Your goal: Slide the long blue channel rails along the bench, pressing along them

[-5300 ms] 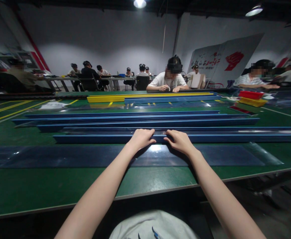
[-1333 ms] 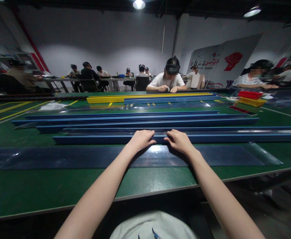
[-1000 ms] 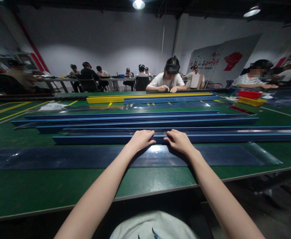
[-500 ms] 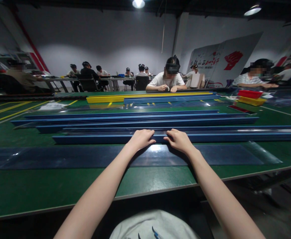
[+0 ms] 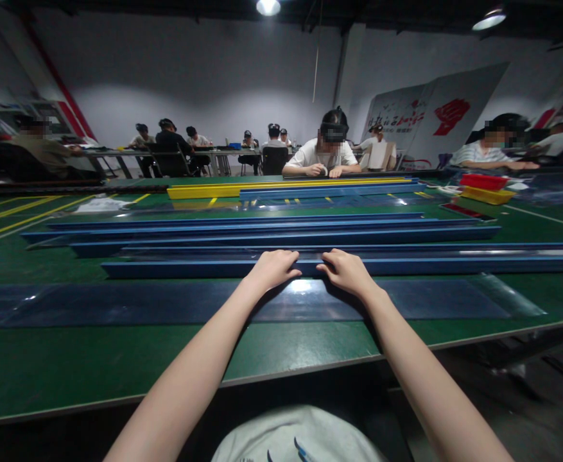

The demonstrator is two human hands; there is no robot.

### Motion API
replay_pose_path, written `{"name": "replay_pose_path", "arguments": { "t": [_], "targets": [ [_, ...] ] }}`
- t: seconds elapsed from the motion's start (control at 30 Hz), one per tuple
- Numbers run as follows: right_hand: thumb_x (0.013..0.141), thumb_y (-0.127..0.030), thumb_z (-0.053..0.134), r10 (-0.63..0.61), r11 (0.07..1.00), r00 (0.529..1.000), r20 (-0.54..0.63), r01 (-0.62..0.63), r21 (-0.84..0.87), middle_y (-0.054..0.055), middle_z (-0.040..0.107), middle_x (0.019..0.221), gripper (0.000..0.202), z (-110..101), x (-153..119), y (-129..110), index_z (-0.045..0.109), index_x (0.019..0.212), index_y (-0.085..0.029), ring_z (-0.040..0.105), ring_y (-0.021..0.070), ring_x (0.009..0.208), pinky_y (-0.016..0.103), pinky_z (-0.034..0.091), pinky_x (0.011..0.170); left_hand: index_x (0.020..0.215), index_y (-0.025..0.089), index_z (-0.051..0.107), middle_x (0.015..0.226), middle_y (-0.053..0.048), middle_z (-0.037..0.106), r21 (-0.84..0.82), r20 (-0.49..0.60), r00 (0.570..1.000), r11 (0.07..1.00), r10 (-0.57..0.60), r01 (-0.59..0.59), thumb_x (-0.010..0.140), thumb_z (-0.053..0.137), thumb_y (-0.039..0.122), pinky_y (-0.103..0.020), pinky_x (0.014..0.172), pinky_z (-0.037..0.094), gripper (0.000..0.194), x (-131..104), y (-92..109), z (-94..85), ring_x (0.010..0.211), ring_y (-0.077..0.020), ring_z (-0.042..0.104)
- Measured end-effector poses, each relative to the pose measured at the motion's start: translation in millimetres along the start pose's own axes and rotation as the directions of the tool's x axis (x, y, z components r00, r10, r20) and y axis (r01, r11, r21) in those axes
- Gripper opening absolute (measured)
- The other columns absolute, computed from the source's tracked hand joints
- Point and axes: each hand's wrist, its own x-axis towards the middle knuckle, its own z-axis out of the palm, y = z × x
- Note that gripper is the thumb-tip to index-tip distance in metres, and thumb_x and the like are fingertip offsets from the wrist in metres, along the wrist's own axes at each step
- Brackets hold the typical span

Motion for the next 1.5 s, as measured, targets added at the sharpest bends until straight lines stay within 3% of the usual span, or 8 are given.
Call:
{"name": "replay_pose_path", "arguments": {
  "t": [1.5],
  "targets": [
    [0.084, -0.036, 0.041, -0.01, 1.0, 1.0, -0.02, 0.01, 0.01, 0.004, 0.058, 0.08, 0.023, 1.5, -0.1, 1.3, 0.056, 0.078, -0.019, 0.053, 0.014, 0.073, 0.022, 0.028, 0.059, 0.087, 0.021, 0.05, 0.093, -0.002, 0.064, 0.036, -0.023, 1.0, 0.999, 0.012, -0.011, 0.081, 0.051, 0.039, -0.024, 0.061, 0.041, 0.02, 0.8, 0.2, 0.8, 0.088, -0.0186, 0.06]
  ]
}}
